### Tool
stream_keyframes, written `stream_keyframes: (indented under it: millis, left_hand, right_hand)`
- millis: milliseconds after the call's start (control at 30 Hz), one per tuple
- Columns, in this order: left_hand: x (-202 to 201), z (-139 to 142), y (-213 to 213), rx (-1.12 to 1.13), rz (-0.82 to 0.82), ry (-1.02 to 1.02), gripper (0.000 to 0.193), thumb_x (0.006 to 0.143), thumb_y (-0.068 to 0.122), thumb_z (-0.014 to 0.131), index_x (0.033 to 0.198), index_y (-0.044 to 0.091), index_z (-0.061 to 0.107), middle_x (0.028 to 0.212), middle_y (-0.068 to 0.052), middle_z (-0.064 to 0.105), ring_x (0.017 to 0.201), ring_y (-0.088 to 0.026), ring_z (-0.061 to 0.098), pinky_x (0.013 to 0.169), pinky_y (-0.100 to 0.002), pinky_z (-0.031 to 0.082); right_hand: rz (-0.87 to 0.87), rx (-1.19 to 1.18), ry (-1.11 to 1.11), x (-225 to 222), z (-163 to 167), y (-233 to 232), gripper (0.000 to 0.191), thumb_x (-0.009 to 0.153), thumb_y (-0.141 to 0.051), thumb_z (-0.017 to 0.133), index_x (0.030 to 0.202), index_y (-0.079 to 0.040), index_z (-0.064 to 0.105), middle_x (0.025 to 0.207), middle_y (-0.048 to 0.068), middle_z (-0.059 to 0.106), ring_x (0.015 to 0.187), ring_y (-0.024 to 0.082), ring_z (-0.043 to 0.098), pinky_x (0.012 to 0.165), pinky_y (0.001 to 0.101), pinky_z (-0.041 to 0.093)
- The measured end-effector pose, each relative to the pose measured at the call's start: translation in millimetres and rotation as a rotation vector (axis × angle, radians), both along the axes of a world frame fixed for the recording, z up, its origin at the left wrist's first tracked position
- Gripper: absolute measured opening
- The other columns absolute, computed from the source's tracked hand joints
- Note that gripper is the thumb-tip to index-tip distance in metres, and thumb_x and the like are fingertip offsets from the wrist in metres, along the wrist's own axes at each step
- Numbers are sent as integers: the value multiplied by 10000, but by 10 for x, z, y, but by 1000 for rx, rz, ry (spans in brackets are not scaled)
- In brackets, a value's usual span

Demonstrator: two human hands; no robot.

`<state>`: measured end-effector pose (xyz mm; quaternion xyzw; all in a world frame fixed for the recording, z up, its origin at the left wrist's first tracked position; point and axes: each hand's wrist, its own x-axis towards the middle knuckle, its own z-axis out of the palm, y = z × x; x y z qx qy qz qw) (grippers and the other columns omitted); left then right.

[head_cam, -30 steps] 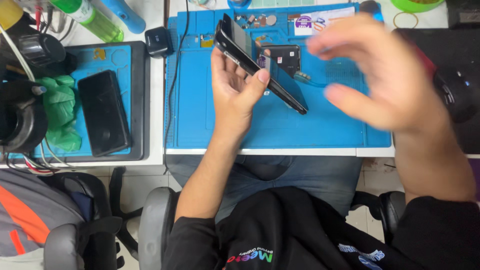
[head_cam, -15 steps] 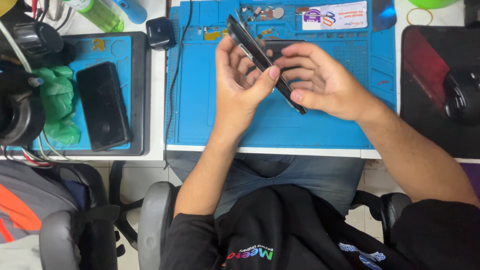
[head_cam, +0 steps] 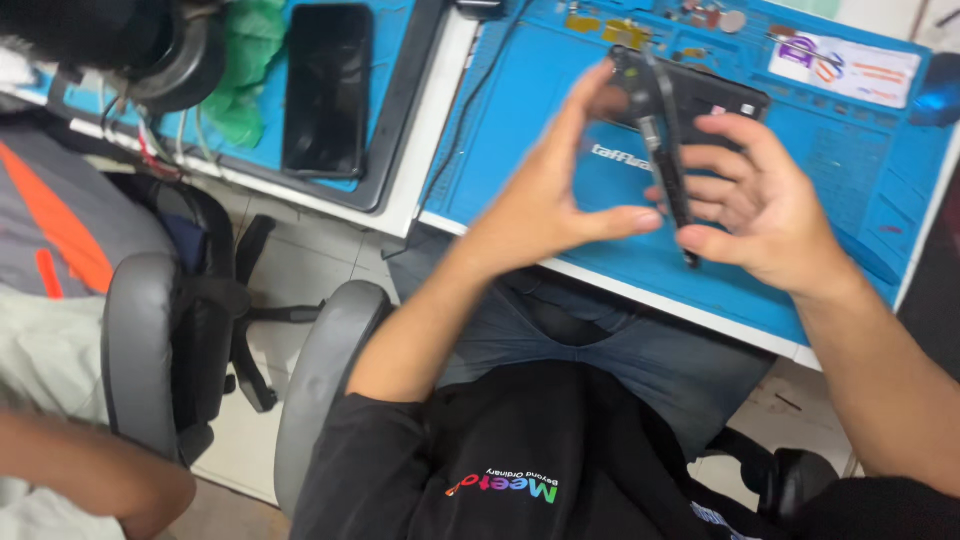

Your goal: The person pries open the back cover of a smartphone on a blue repair mat, works around the exposed battery and internal components, and uses a pry tool and screwdriver on the device. They lift and turn the phone repeatedly, then pick up another phone and tap its screen while holding the opened phone.

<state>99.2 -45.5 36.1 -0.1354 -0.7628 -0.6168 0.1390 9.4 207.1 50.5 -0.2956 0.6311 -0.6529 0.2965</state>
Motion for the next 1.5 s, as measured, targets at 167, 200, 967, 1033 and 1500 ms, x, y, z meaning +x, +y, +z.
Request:
stream_keyframes:
  millis: [167, 200, 967, 1033, 1500]
  left_hand:
    - [83, 10, -1155, -1073, 995, -57, 889, 862, 454, 856, 1446, -8, 370, 1344, -273, 513, 1271, -474, 486, 1078, -598, 390]
    - [98, -34, -1297, -1200, 1148, -102, 901, 851, 424, 838, 1455, -36, 352, 1340, -302, 505, 1260, -494, 477, 1044, -615, 393]
    - [1069, 258, -1636, -811, 787, -254, 313, 975, 22, 590, 1251, 142, 674, 1432, -238, 535, 1318, -444, 504, 1094, -507, 458]
    - [949, 254, -1686, -841, 778, -240, 341, 950, 2, 579, 1246, 140, 679, 1325, -221, 572, 1237, -435, 534, 1041, -518, 473]
    - [900, 152, -1918, -521, 735, -100, 528, 862, -199, 438, 1221, 87, 700, 1222, -166, 628, 983, -324, 647, 925, -403, 548]
  right_hand:
    - [-67, 83, 116, -59, -47, 72, 901, 811, 75, 780, 1577, -66, 327, 1459, 212, 557, 1280, 271, 615, 1070, 392, 546]
    - [-68, 75, 102, -71, -64, 79, 886, 812, 69, 777, 1564, -69, 329, 1464, 208, 552, 1289, 266, 618, 1075, 389, 550]
    - [-127, 23, 153, -189, -196, 235, 794, 827, 133, 726, 1485, -69, 330, 1438, 207, 538, 1330, 303, 597, 1170, 455, 527]
    - [-111, 34, 169, -190, -197, 229, 812, 834, 128, 722, 1512, -80, 328, 1437, 206, 539, 1332, 305, 607, 1162, 451, 532]
    - [-137, 59, 194, -121, -40, 105, 796, 802, 116, 709, 1468, -80, 319, 1436, 214, 532, 1330, 318, 606, 1112, 442, 535]
